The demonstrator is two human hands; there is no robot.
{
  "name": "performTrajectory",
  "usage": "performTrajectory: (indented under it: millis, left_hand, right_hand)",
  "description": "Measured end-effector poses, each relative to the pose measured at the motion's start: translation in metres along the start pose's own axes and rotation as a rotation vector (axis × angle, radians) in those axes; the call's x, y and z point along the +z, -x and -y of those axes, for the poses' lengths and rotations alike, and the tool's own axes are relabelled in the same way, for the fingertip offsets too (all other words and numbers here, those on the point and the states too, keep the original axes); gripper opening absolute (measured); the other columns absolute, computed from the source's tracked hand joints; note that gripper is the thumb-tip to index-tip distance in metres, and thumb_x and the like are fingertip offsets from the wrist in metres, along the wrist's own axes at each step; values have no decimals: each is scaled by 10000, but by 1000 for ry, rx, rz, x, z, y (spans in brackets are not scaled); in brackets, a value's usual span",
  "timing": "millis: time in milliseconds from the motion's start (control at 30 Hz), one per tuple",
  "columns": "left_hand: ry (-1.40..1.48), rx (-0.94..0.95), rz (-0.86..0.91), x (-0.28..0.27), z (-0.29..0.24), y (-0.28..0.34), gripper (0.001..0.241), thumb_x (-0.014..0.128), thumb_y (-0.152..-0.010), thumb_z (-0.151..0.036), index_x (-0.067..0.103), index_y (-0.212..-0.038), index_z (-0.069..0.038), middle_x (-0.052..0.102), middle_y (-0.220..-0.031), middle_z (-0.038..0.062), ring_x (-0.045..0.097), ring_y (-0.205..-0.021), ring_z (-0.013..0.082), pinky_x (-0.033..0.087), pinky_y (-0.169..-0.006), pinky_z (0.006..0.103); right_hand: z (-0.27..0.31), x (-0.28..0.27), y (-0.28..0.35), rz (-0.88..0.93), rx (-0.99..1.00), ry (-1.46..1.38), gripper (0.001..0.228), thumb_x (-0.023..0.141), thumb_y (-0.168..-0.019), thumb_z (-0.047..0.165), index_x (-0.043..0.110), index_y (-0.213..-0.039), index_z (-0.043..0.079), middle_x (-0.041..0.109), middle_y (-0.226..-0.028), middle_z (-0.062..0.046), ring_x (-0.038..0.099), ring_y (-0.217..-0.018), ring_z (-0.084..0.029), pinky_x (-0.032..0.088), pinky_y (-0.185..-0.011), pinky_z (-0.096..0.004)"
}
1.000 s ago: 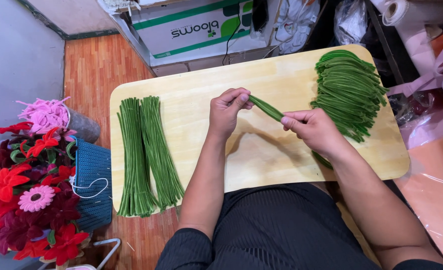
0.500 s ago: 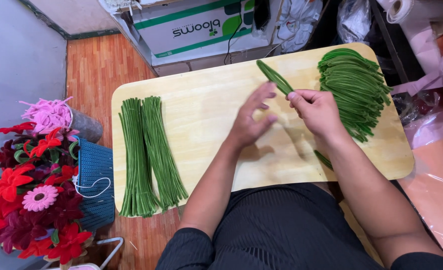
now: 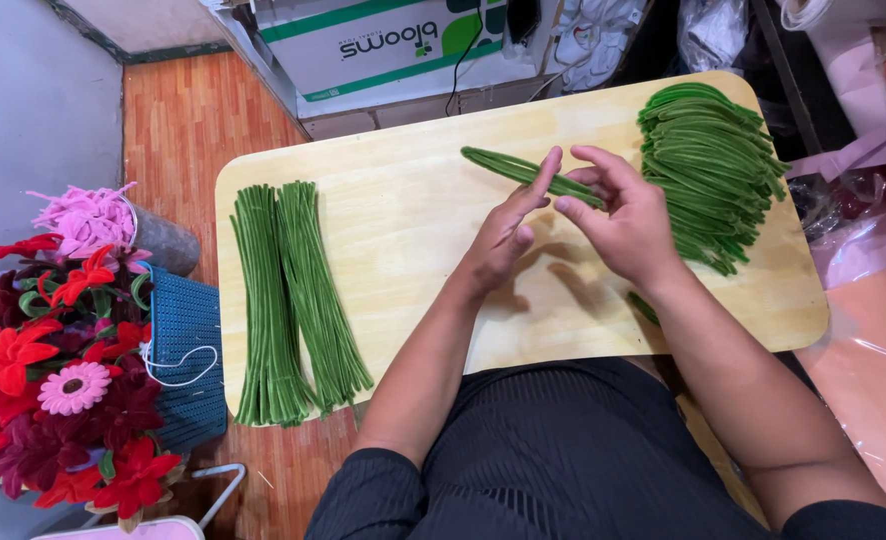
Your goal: The person sits at a table and uses their hands to twist and shape green pipe cleaners into leaf-like forms. They repeatedly pick up a pipe cleaner, bend it, and place the finished piece on a growing pile to the right.
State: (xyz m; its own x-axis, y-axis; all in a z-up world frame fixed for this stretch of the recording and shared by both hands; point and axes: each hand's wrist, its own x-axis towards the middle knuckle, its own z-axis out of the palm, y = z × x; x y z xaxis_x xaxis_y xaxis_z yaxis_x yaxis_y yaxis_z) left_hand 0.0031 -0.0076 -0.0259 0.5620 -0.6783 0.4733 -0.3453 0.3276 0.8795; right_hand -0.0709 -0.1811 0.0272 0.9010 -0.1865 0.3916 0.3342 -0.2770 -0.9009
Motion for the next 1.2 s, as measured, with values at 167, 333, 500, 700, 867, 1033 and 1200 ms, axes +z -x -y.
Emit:
performTrajectory:
  millis: [167, 333, 500, 700, 867, 1033, 1200]
  left_hand:
    - [-5, 7, -12, 3, 0, -1, 1065, 354, -921, -882, 238, -1687, -150, 310, -1716, 95, 295, -1570, 284, 407, -1212, 460]
    - [-3, 17, -31, 4, 0, -1, 1074, 365, -924, -877, 222, -1685, -133, 266, -1730, 116, 290, -1572, 312, 405, -1205, 480]
    - [29, 17, -70, 4, -4, -1, 1098, 379, -907, -892, 215, -1690, -140, 253, -1741, 89, 275, -1588, 293, 393, -1218, 458]
    - [60, 7, -87, 5, -5, -1, 1085, 383, -919, -882, 211, -1691, -138, 279, -1730, 101, 290, -1579, 286, 403, -1216, 455]
    - [-257, 11, -555, -2, -6, 2, 808, 482, -1046, -594, 170, -1698, -232, -22, -1776, 94, 63, -1632, 302, 245, -1281, 487]
    - [-1217, 174, -526, -14, 5, 0, 340, 518, -1059, -360, 656, -1350, -249, 602, -1368, 62, 520, -1377, 204, 37, -1189, 581]
    - [-948, 25, -165, -5, 22, 5, 223, 515, -1059, -341, 720, -1060, -255, 695, -868, -80, 674, -1007, 131, 259, -1113, 545]
  right_hand:
    - [5, 9, -5, -69, -283, 323, 264, 867, -902, -9, 770, -1148, -5, 756, -1004, -150, 747, -850, -271, 580, -673, -302]
    - [-1, 12, -6, -111, -296, 298, 175, 850, -920, -33, 791, -1083, -17, 756, -963, -141, 737, -789, -240, 586, -655, -298]
    - [-5, 15, -7, -137, -375, 292, 130, 835, -924, -54, 797, -1046, -33, 748, -892, -159, 733, -736, -266, 573, -628, -322]
    - [-9, 19, -8, -178, -401, 291, 56, 807, -953, -74, 804, -987, -30, 747, -839, -148, 725, -677, -248, 576, -598, -323]
    - [-21, 8, -11, -150, -441, 376, 46, 794, -976, -44, 801, -978, 2, 735, -823, -109, 708, -680, -253, 555, -605, -338]
    - [-19, 4, -9, -7, -542, 518, 29, 777, -983, 33, 776, -955, 39, 741, -864, -109, 703, -712, -327, 558, -603, -399]
    - [-14, 0, -8, 135, -550, 538, 20, 755, -980, 25, 748, -965, 37, 738, -895, -95, 710, -746, -317, 565, -627, -395]
